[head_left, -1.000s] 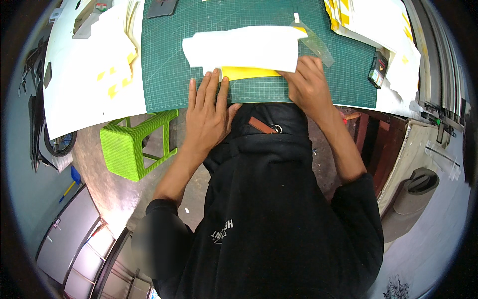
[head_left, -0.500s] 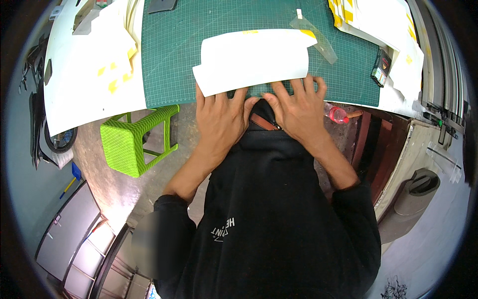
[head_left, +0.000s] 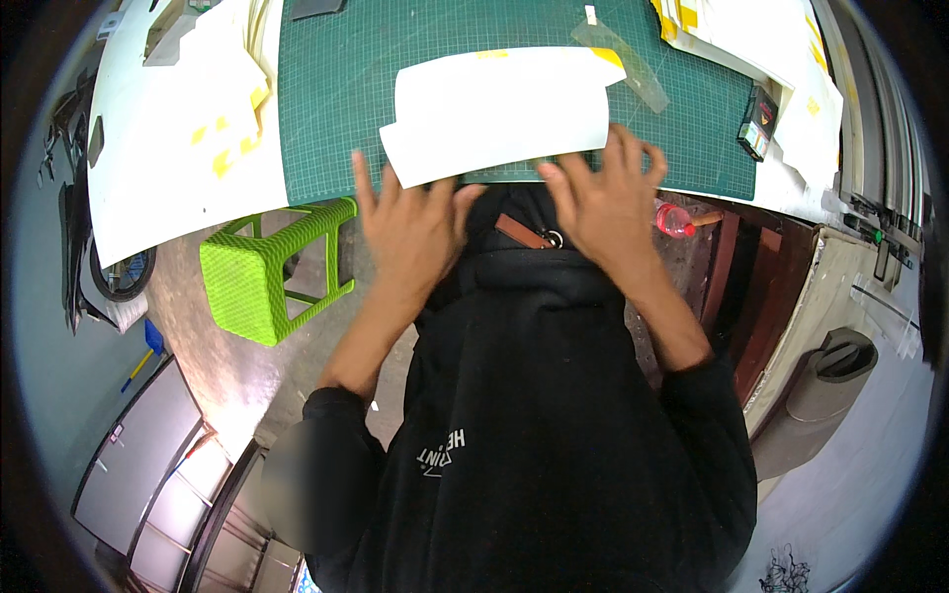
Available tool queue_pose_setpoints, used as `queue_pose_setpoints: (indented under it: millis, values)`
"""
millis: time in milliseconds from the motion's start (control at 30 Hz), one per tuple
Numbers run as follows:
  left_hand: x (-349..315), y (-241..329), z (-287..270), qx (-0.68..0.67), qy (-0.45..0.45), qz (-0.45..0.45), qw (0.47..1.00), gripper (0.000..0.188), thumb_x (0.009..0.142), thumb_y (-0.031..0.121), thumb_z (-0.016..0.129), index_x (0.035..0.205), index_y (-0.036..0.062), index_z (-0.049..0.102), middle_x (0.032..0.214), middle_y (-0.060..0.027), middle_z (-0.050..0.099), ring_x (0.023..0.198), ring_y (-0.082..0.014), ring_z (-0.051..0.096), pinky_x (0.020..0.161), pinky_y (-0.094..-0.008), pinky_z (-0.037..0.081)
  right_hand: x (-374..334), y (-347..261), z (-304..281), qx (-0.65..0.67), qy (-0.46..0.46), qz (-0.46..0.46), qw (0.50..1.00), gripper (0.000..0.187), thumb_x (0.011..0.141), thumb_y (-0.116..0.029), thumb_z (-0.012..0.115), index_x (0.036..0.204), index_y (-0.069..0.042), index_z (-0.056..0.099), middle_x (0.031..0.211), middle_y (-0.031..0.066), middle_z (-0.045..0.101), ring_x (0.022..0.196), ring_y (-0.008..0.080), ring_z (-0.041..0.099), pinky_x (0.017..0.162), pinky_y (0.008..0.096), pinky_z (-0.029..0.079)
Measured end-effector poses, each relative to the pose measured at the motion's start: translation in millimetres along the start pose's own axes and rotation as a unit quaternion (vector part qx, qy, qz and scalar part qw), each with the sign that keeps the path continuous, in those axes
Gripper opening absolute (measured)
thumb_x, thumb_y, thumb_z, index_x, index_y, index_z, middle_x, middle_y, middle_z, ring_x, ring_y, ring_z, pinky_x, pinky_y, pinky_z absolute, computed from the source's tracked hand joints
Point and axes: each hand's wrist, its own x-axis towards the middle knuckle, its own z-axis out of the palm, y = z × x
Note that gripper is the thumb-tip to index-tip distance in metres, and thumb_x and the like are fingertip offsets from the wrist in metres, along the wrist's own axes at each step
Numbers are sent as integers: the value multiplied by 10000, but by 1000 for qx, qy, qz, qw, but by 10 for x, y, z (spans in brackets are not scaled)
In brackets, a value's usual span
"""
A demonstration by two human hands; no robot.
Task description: The person applies yellow curved stickers to white sheets of paper on a green cutting mat. They peel the backing, position the sticker, and smooth it down with their hands, repeating the process for multiple sheets.
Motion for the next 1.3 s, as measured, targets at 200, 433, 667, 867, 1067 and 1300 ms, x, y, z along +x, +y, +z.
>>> queue_pose_setpoints:
  millis: [200, 433, 667, 867, 1067, 1300]
  values:
    - [58, -210, -89, -20, 54, 2, 998, 300, 1007, 304, 677, 1131, 44, 759, 1172, -196, 674, 1131, -379, 615, 1113, -637, 354, 92, 173, -1, 46, 69, 9, 996, 242, 909, -275, 770, 923, -34, 773, 1177, 125, 635, 1145, 311, 559, 1004, 539, 334]
    - [633, -325, -9, -136, 114, -67, 982, 499, 934, 309, 797, 590, -22, 655, 606, -149, 547, 559, -340, 561, 569, -477, 447, 260, 89, 244, 61, 167, 42, 983, 179, 867, -234, 820, 791, -96, 735, 952, 38, 616, 940, 259, 552, 899, 491, 333]
    - [643, -412, 58, -202, 58, -114, 971, 545, 877, 403, 848, 596, -21, 652, 654, -161, 626, 549, -319, 616, 545, -416, 490, 265, -71, 346, 14, 197, 63, 978, 240, 847, -286, 835, 817, -116, 668, 942, 62, 598, 929, 266, 541, 875, 495, 333]
    - [674, -418, 68, -216, 31, -118, 969, 438, 847, 339, 881, 675, -10, 679, 675, -152, 652, 566, -290, 630, 559, -410, 505, 463, -693, 495, 96, 169, 76, 978, 279, 867, -346, 806, 918, -116, 655, 963, 100, 568, 969, 297, 527, 872, 511, 337]
    - [616, -433, 168, -232, 100, -92, 963, 275, 848, 262, 881, 813, 36, 728, 756, -96, 666, 589, -244, 623, 567, -389, 491, 238, 62, 222, 31, 132, 191, 972, 304, 857, -343, 828, 953, -109, 660, 985, 81, 604, 997, 289, 545, 883, 506, 339]
    - [544, -467, 254, -252, 132, -61, 957, 145, 867, 192, 853, 915, 73, 786, 751, -65, 611, 616, -221, 555, 579, -370, 453, 208, -284, 239, 141, 148, 2, 979, 222, 919, -173, 765, 1088, -39, 710, 1160, 126, 674, 1123, 329, 618, 933, 470, 435]
